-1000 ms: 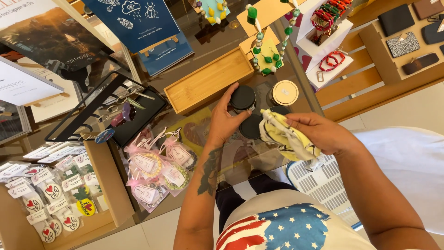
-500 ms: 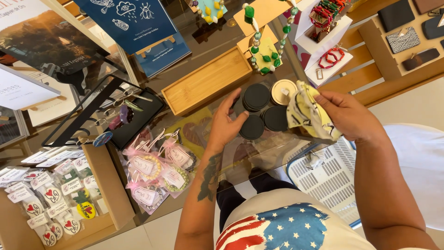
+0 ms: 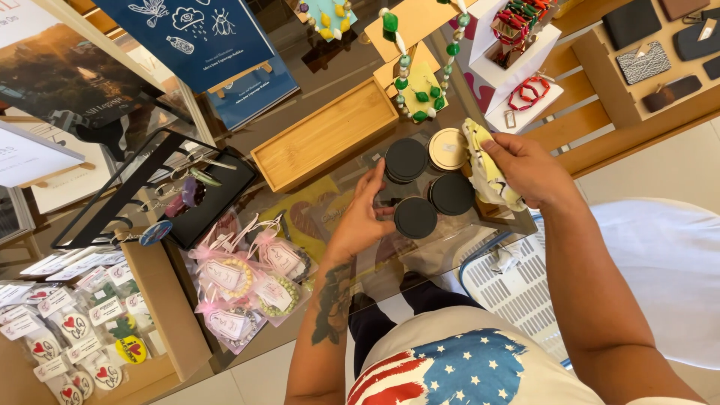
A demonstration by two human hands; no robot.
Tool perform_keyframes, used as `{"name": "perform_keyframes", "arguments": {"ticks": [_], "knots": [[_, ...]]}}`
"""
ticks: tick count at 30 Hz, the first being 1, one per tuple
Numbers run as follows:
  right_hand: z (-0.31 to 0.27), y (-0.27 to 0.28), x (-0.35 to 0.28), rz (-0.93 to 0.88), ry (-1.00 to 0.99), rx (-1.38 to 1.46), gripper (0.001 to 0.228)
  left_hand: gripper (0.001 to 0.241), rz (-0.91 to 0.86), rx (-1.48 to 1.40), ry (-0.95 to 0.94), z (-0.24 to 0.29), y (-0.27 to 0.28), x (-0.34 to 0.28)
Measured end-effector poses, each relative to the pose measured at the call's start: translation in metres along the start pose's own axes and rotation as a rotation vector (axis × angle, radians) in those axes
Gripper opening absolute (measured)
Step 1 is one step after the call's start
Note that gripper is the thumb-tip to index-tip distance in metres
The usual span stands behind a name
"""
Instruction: Dusting and wiping down various gift items, jars, and a wooden box with a cleaning cloth at a display counter.
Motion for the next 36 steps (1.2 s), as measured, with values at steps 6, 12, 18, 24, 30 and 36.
{"name": "perform_keyframes", "arguments": {"ticks": [6,12,18,24,30,36], "knots": [[-0.030,-0.002,-0.017,-0.052,0.054,-0.203,0.037,0.119,0.020,0.126,0.067,0.021,-0.004,-0.015],[-0.039,0.004,-0.016,-0.211,-0.159,-0.371,0.077,0.132,-0.032,0.276,0.065,0.035,-0.005,-0.015],[-0.049,-0.005,-0.013,-0.208,-0.127,-0.391,0.071,0.129,0.001,0.277,0.066,0.035,-0.014,-0.005],[-0.053,-0.002,-0.010,-0.217,-0.047,-0.496,0.061,0.126,0.082,0.282,0.039,0.028,-0.025,-0.006],[-0.102,-0.020,-0.044,-0.184,0.096,-0.334,0.040,0.093,0.355,0.352,0.072,0.029,-0.013,-0.041],[-0.080,-0.104,-0.073,-0.437,0.215,-0.047,0.032,0.062,0.544,0.355,0.166,0.036,0.027,-0.085]]}}
Point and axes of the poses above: each hand's wrist, its own x-axis towards the middle knuckle, its own y-axis out of the back of the hand, z = x × y, the point moved 1 cm from there along x, towards the middle knuckle, and after that the axes turned 14 degrees about x, right-handed, at the moved point
